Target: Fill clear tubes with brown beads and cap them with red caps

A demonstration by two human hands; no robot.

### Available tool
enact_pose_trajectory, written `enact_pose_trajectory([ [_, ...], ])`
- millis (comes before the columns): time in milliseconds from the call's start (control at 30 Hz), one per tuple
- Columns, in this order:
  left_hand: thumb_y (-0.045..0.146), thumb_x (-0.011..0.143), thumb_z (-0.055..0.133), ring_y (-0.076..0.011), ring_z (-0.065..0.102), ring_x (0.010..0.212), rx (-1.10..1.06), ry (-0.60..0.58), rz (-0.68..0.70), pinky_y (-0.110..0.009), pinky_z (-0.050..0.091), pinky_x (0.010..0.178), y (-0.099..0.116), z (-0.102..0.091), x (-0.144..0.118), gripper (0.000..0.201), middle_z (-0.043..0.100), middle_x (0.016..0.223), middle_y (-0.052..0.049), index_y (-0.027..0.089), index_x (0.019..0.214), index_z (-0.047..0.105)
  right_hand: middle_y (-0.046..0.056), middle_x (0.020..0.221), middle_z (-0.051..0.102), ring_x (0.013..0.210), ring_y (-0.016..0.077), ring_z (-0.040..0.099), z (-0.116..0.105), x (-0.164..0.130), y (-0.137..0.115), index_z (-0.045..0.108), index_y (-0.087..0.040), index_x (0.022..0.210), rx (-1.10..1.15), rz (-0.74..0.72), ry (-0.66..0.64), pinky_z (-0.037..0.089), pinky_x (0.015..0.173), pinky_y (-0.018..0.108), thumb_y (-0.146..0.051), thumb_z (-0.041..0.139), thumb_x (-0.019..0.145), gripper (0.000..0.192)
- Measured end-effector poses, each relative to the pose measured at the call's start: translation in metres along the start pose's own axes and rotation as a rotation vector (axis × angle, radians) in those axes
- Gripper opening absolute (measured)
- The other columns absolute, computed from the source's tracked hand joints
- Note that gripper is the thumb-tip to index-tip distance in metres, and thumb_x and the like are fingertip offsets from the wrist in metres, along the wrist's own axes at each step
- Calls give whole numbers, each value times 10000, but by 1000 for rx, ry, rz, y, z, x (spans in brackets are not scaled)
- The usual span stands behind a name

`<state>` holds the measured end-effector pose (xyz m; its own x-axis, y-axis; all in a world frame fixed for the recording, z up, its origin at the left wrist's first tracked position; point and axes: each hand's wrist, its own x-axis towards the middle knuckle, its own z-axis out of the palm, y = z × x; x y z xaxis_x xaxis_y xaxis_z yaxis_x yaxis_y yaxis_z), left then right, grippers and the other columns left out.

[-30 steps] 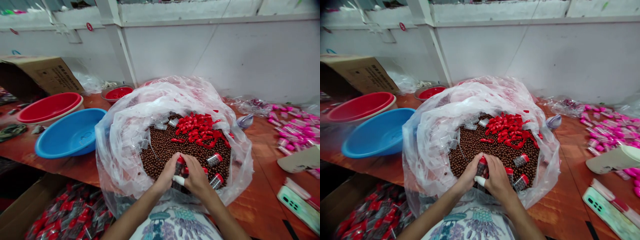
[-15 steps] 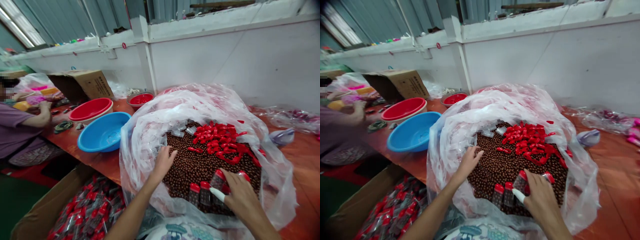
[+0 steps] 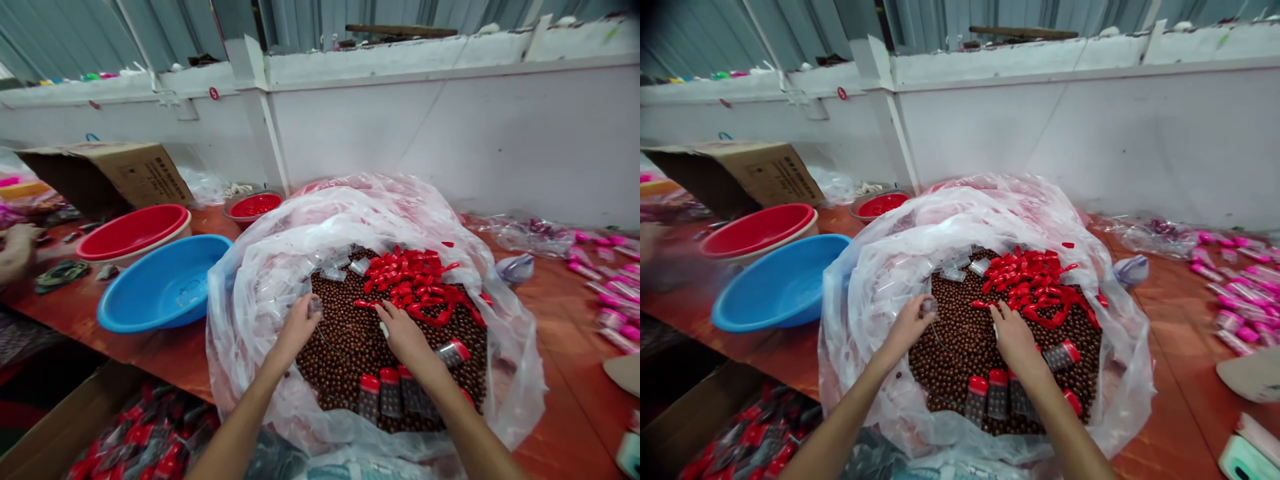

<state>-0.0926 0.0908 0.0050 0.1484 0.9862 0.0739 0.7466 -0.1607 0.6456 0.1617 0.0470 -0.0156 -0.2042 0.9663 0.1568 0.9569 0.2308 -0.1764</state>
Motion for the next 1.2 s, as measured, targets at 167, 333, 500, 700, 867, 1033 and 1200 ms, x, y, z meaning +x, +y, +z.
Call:
enact_pose_trajectory([
  [167,186,713,520,-140,559,736,-351,-180,-31,-238,418,734,26,27,2,403,635,907,-12,211,1112,580,128,954,629,841,203,603,5,22,-11,594,-148,1027,62,54,-29,466,720,306,-17,377,775,357],
  [333,119,634,573,-142,551,695,-381,-282,-103,-238,419,697,22,54,17,341,643,795,-14,173,963,644,106,937,630,888,206,593,-15,5,-4,559,-141,1042,146,111,-2,456,776,315,-99,427,805,275],
  [500,159,608,631,-108,496,565,-441,-315,-172,-213,408,582,21,75,25,250,577,631,25,166,858,635,77,1110,597,995,200,577,-28,-29,15,404,-212,1270,755,343,168,461,841,355,-325,452,848,440],
  [700,182,616,651,-93,491,498,-603,-444,-271,-212,425,508,38,97,25,217,547,581,33,136,824,613,62,1036,631,802,179,619,-28,-65,22,490,-223,1148,1371,585,253,509,693,325,-368,605,750,439],
  [867,168,602,671,-106,530,549,-764,-522,-350,-251,468,554,52,106,20,211,544,602,31,133,794,591,27,924,657,680,147,602,-25,-76,22,511,-245,1158,1489,685,312,492,607,288,-359,645,716,475],
  [1033,193,538,739,-82,516,535,-875,-567,-380,-217,433,555,56,107,16,292,547,597,42,131,784,596,-2,881,650,667,134,589,-27,-76,17,545,-250,1085,1561,711,325,480,590,261,-339,680,685,432],
  [1200,254,524,767,-113,573,610,-987,-642,-419,-230,452,573,56,104,12,364,610,688,4,139,819,587,43,972,661,730,169,605,-30,-77,11,536,-218,1037,1549,698,272,481,557,253,-319,726,636,455],
])
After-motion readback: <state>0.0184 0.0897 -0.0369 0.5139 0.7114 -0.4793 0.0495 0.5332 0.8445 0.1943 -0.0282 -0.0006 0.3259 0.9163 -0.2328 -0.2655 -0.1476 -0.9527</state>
